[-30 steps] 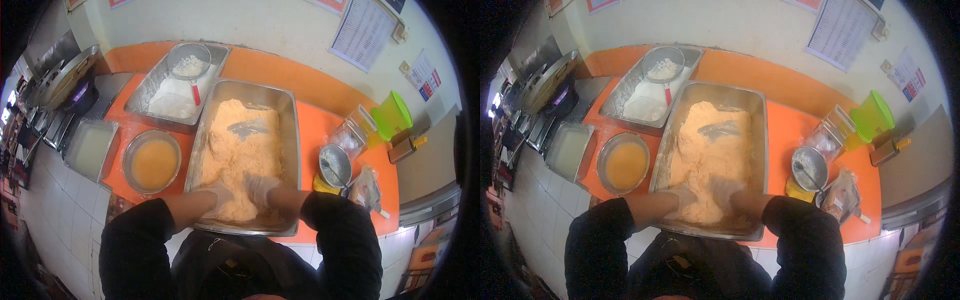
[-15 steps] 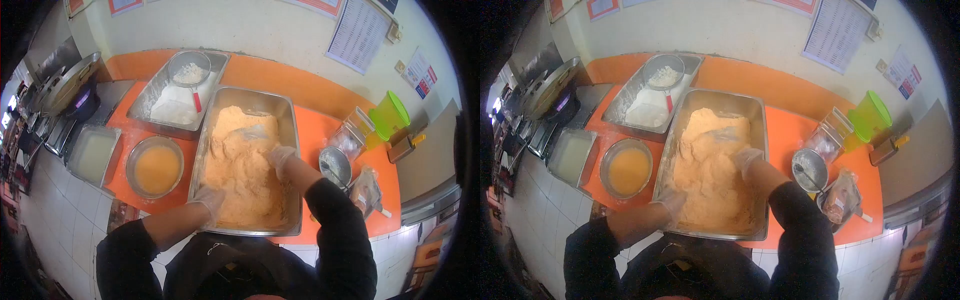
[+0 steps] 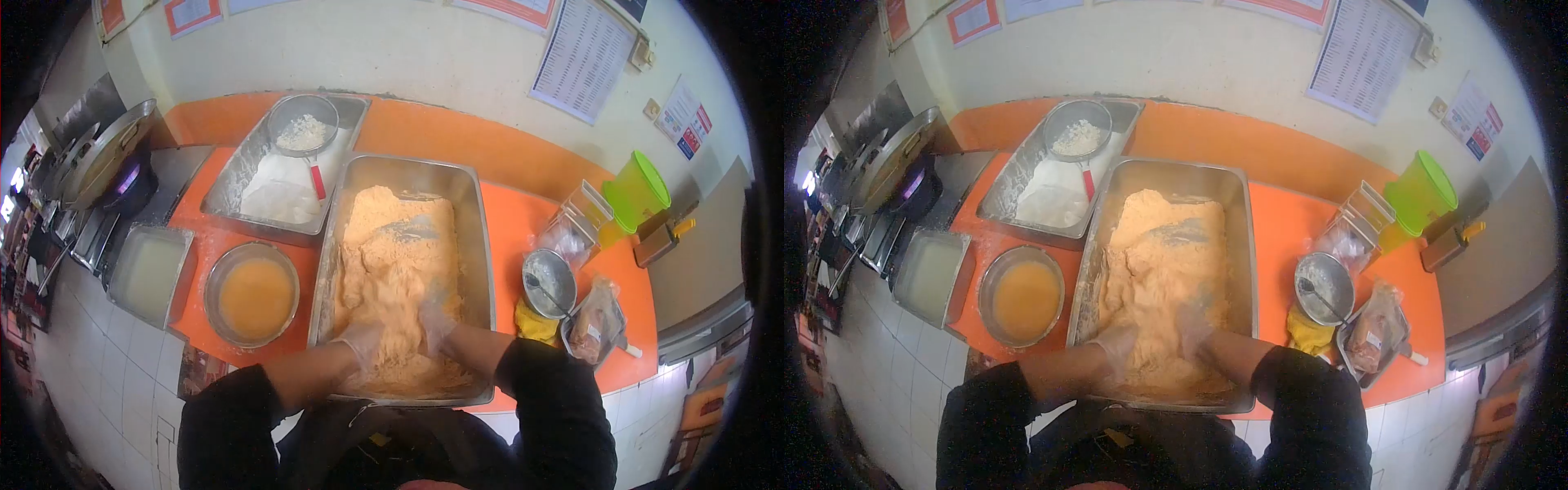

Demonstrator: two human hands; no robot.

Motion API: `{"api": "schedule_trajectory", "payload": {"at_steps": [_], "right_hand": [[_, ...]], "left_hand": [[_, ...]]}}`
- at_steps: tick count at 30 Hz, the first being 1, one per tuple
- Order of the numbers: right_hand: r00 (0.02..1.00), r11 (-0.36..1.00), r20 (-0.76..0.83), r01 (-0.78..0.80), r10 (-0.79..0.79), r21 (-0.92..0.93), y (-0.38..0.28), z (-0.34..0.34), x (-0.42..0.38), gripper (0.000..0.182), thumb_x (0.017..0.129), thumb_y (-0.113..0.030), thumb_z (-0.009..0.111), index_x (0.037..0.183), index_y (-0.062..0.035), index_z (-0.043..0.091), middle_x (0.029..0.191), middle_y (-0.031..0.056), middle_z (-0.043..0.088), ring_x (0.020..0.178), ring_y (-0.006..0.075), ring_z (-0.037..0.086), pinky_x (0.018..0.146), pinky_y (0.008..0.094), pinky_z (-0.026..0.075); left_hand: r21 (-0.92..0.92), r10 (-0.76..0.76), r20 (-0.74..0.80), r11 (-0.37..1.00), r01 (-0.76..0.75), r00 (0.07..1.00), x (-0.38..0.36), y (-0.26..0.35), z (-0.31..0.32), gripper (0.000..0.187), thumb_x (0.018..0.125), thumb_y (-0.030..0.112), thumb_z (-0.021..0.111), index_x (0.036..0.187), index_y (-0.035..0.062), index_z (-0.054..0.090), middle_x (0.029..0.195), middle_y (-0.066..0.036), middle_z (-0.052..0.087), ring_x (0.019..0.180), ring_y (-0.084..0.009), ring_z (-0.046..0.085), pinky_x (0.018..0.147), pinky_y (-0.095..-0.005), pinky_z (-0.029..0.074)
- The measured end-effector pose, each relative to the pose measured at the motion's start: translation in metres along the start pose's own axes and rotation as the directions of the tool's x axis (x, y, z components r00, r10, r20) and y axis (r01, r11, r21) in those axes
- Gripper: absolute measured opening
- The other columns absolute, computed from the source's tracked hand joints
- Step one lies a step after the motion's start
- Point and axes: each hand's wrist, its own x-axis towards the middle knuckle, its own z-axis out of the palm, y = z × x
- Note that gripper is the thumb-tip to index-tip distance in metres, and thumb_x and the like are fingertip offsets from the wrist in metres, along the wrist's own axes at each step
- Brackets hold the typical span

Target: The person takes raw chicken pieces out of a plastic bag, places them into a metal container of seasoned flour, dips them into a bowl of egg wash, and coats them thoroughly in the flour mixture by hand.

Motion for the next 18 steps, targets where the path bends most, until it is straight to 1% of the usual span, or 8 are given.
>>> {"api": "schedule_trajectory", "payload": {"at_steps": [1, 4, 6, 8, 10, 11, 15, 18], "right_hand": [[1.0, 0.999, -0.003, -0.027, 0.027, -0.032, -0.001, -0.018, -0.004, 0.02, 0.07, -0.021, 0.061, 0.083, -0.0067, 0.063, 0.089, 0.0119, 0.06, 0.084, 0.0217, 0.058, 0.07, 0.0296, 0.047], [0.991, 0.985, -0.002, -0.134, 0.134, -0.109, 0.008, -0.068, -0.02, 0.022, 0.069, -0.021, 0.061, 0.085, -0.0057, 0.063, 0.093, 0.0129, 0.059, 0.089, 0.0216, 0.058, 0.074, 0.0292, 0.047], [0.963, 0.966, -0.087, -0.257, 0.256, -0.003, 0.023, -0.077, -0.028, 0.019, 0.069, -0.019, 0.062, 0.083, -0.0066, 0.063, 0.092, 0.0112, 0.061, 0.087, 0.0209, 0.059, 0.071, 0.0282, 0.048], [0.977, 0.969, -0.03, -0.211, 0.209, -0.127, 0.035, -0.082, -0.033, 0.017, 0.069, -0.017, 0.063, 0.083, -0.0076, 0.064, 0.092, 0.0097, 0.061, 0.086, 0.0203, 0.06, 0.068, 0.0277, 0.048], [0.973, 0.907, 0.226, 0.051, 0.05, -0.418, 0.04, -0.086, -0.038, 0.016, 0.068, -0.015, 0.064, 0.083, -0.0087, 0.064, 0.091, 0.0084, 0.062, 0.086, 0.0198, 0.06, 0.067, 0.0276, 0.049], [0.962, 0.964, 0.237, -0.076, 0.138, -0.255, 0.035, -0.083, -0.052, 0.018, 0.066, -0.014, 0.066, 0.083, -0.0098, 0.064, 0.093, 0.0065, 0.062, 0.088, 0.0188, 0.06, 0.066, 0.0302, 0.049], [0.895, 0.942, 0.346, 0.326, -0.281, -0.079, -0.001, -0.062, -0.06, 0.023, 0.063, -0.015, 0.064, 0.086, -0.0128, 0.064, 0.091, 0.0072, 0.06, 0.085, 0.0227, 0.059, 0.06, 0.036, 0.047], [0.987, 0.904, 0.148, -0.003, -0.066, 0.427, -0.014, 0.062, -0.003, 0.017, 0.073, -0.018, 0.053, 0.083, -0.0084, 0.063, 0.083, 0.0136, 0.061, 0.079, 0.0264, 0.06, 0.061, 0.0366, 0.048]], "left_hand": [[-0.215, 0.025, -0.095, 0.976, -0.045, 0.995, -0.005, 0.007, -0.012, 0.036, 0.082, 0.032, 0.045, 0.099, 0.0027, 0.055, 0.086, -0.018, 0.058, 0.082, -0.0249, 0.055, 0.071, -0.037, 0.042], [0.298, 0.056, -0.251, 0.954, 0.023, 0.966, -0.03, 0.05, -0.053, 0.031, 0.081, 0.031, 0.049, 0.096, 0.0055, 0.055, 0.076, -0.012, 0.058, 0.07, -0.0237, 0.056, 0.065, -0.0352, 0.044], [0.04, -0.054, -0.463, 0.996, 0.082, 0.885, -0.048, 0.073, -0.048, 0.026, 0.076, 0.024, 0.055, 0.093, 0.0054, 0.057, 0.074, -0.012, 0.059, 0.067, -0.0251, 0.057, 0.062, -0.035, 0.045], [0.271, -0.035, -0.306, 0.955, 0.122, 0.951, -0.046, 0.075, -0.053, 0.02, 0.075, 0.018, 0.055, 0.089, 0.0044, 0.059, 0.076, -0.013, 0.06, 0.068, -0.0245, 0.058, 0.062, -0.035, 0.046], [0.813, -0.146, 0.271, 0.564, -0.145, 0.952, -0.025, 0.061, -0.067, 0.015, 0.077, 0.01, 0.049, 0.084, 0.0024, 0.06, 0.082, -0.015, 0.06, 0.072, -0.0221, 0.059, 0.065, -0.0352, 0.046], [0.59, -0.204, 0.209, 0.806, 0.043, 0.956, -0.027, 0.049, -0.048, 0.013, 0.072, 0.012, 0.054, 0.079, 0.0048, 0.062, 0.08, -0.016, 0.061, 0.074, -0.0253, 0.06, 0.062, -0.0362, 0.047], [0.538, -0.047, 0.574, 0.774, -0.334, 0.817, -0.035, 0.061, -0.011, 0.013, 0.065, 0.013, 0.06, 0.075, 0.0054, 0.064, 0.079, -0.014, 0.063, 0.074, -0.0287, 0.061, 0.06, -0.0377, 0.047], [0.513, -0.009, 0.569, 0.785, -0.346, 0.822, -0.017, 0.066, 0.01, 0.017, 0.066, 0.013, 0.06, 0.08, 0.0043, 0.063, 0.082, -0.015, 0.063, 0.076, -0.0291, 0.06, 0.063, -0.0362, 0.047]]}}
